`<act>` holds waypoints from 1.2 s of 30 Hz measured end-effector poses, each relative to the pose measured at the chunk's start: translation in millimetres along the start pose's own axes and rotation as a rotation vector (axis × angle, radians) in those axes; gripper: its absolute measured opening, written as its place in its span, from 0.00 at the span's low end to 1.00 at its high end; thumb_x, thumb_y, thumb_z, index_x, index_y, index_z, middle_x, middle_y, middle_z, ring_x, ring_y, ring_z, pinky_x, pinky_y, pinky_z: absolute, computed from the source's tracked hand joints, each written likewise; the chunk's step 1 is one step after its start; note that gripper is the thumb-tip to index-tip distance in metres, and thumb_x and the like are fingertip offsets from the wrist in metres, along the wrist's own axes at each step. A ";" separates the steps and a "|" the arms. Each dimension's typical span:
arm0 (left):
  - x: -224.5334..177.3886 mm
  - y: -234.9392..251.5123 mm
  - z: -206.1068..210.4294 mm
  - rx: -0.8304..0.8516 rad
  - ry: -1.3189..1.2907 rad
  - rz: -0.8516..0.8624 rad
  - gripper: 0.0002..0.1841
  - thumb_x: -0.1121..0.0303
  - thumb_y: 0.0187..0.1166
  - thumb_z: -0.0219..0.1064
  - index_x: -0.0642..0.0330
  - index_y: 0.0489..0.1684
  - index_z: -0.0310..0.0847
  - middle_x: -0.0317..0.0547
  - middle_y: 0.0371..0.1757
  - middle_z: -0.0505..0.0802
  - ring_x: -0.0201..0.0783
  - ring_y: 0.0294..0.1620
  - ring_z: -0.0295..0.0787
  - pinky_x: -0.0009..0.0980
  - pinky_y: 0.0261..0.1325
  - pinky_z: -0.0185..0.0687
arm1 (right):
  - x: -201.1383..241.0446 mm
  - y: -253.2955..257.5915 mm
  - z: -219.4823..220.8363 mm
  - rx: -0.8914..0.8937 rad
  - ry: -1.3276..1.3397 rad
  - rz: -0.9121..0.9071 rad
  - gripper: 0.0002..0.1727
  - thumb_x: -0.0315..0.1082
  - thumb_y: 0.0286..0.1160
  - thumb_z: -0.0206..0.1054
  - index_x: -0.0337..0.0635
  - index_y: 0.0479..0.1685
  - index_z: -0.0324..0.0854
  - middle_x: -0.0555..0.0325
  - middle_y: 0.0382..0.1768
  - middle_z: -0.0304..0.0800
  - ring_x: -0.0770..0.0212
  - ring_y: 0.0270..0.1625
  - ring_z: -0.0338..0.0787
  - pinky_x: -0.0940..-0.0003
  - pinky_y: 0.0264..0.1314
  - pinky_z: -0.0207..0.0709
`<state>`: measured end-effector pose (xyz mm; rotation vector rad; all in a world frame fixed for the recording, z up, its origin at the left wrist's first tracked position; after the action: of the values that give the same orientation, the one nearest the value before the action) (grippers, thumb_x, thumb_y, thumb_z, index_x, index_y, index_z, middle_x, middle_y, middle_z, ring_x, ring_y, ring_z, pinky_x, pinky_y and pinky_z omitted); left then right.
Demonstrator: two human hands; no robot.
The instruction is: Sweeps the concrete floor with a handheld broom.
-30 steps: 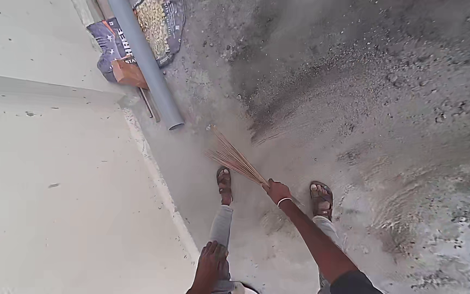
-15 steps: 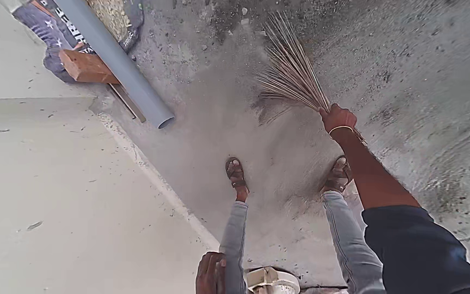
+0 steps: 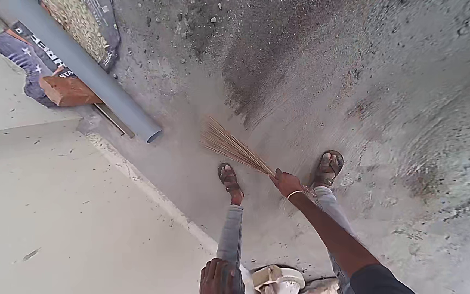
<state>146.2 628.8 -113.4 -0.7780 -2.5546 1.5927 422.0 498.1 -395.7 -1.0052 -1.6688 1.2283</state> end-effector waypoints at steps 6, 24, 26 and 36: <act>-7.6 5.5 -1.5 -0.007 0.070 0.000 0.19 0.57 0.83 0.61 0.66 0.50 0.89 0.60 0.52 0.92 0.61 0.57 0.88 0.57 0.64 0.79 | -122.6 50.5 -186.0 -0.349 -0.048 0.187 0.39 0.65 0.88 0.53 0.29 0.57 0.82 0.23 0.47 0.90 0.23 0.55 0.90 0.27 0.51 0.79; -22.1 5.1 17.6 0.018 0.101 -0.015 0.22 0.55 0.84 0.59 0.67 0.51 0.89 0.61 0.53 0.91 0.62 0.58 0.87 0.58 0.66 0.77 | -129.4 -11.6 -77.2 -0.020 -0.080 0.145 0.40 0.64 0.90 0.48 0.32 0.67 0.80 0.28 0.59 0.89 0.31 0.67 0.88 0.33 0.67 0.77; -22.1 8.7 19.0 0.001 0.110 -0.017 0.22 0.55 0.84 0.59 0.66 0.51 0.89 0.60 0.53 0.91 0.61 0.58 0.87 0.58 0.66 0.78 | -159.7 17.2 -165.4 -0.249 -0.055 0.195 0.39 0.65 0.88 0.52 0.31 0.55 0.84 0.27 0.49 0.91 0.27 0.57 0.91 0.30 0.54 0.80; -38.0 7.9 15.5 -0.039 0.094 -0.015 0.22 0.54 0.83 0.60 0.66 0.51 0.89 0.61 0.53 0.91 0.62 0.59 0.87 0.59 0.66 0.77 | -198.7 -66.5 -144.6 -0.197 0.317 0.221 0.41 0.67 0.89 0.48 0.30 0.53 0.83 0.28 0.50 0.89 0.29 0.60 0.89 0.29 0.60 0.76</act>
<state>178.1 602.4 -118.8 -0.8141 -2.5263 1.4702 617.1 346.9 -333.1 -1.4561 -1.4770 0.9903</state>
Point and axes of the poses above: each hand's wrist, its own y-axis towards the middle knuckle, its own z-axis out of the palm, x = y × z, the point moved 9 cm from there along y, towards the middle knuckle
